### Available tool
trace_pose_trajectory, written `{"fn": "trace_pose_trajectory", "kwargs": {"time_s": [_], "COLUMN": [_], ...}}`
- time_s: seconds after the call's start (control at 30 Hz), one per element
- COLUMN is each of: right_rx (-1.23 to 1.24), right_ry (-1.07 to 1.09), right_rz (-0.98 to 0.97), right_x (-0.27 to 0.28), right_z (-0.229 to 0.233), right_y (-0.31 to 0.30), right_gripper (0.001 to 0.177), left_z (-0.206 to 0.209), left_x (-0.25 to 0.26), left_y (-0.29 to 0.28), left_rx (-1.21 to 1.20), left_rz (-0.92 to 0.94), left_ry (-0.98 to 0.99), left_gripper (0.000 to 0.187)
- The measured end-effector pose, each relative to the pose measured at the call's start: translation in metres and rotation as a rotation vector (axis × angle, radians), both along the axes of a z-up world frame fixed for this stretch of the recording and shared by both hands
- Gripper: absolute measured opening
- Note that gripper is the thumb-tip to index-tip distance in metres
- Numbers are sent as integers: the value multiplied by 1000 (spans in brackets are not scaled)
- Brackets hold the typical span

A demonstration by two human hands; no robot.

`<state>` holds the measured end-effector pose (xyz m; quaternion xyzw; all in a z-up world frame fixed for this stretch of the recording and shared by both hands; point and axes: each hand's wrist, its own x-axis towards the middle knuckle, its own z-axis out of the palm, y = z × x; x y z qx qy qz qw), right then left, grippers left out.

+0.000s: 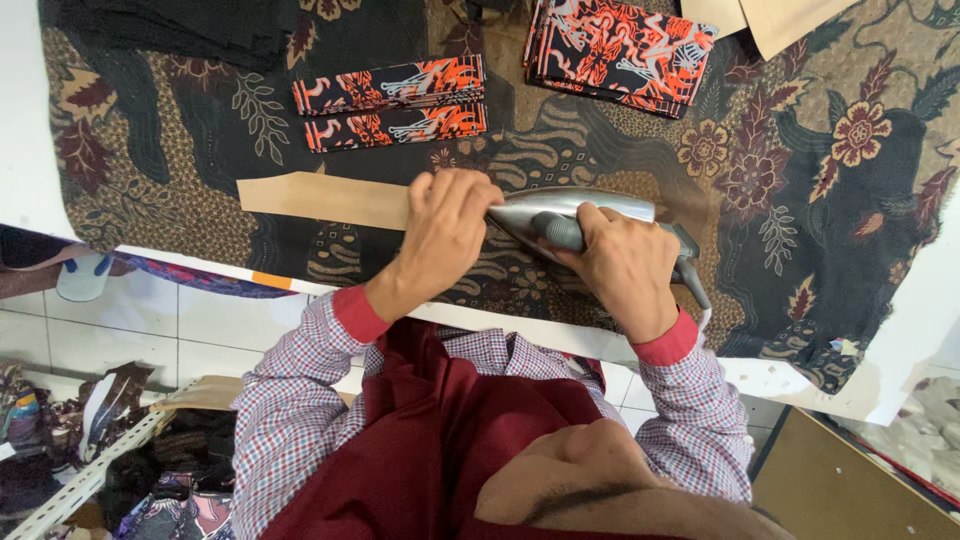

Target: The person irons small rectangular pieces of patterned fabric using a handheld iron and a cardboard template. They repeatedly fold the fabric over the template, press it with the iron, and stack the finished pieces on the table.

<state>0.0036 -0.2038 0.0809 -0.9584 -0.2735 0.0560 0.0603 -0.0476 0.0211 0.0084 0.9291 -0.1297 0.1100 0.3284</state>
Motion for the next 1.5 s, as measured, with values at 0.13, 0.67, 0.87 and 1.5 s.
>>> {"fn": "trace_pose_trajectory", "kwargs": {"time_s": [0.13,0.67,0.87,1.5], "right_rx": [-9,649,1559,569], "right_ry": [0,-132,-61,276], "right_rz": [-21,-431,-638,-11], "right_x": [-3,-5,22,10], "right_z": [1,-23,-78,-18], "right_y": [-13,-201,-235,-20], "right_gripper": [51,32,29,13], "left_z": [-8,-17,-20,20], "left_x": [-1,26,35,14], "left_y": [-12,-23,-24,47], "left_rx": [61,110,79,-175], "left_rz": [-53,-134,-185,-101], "left_ry": [-19,8,49,2], "left_gripper": [26,26,19,10]}}
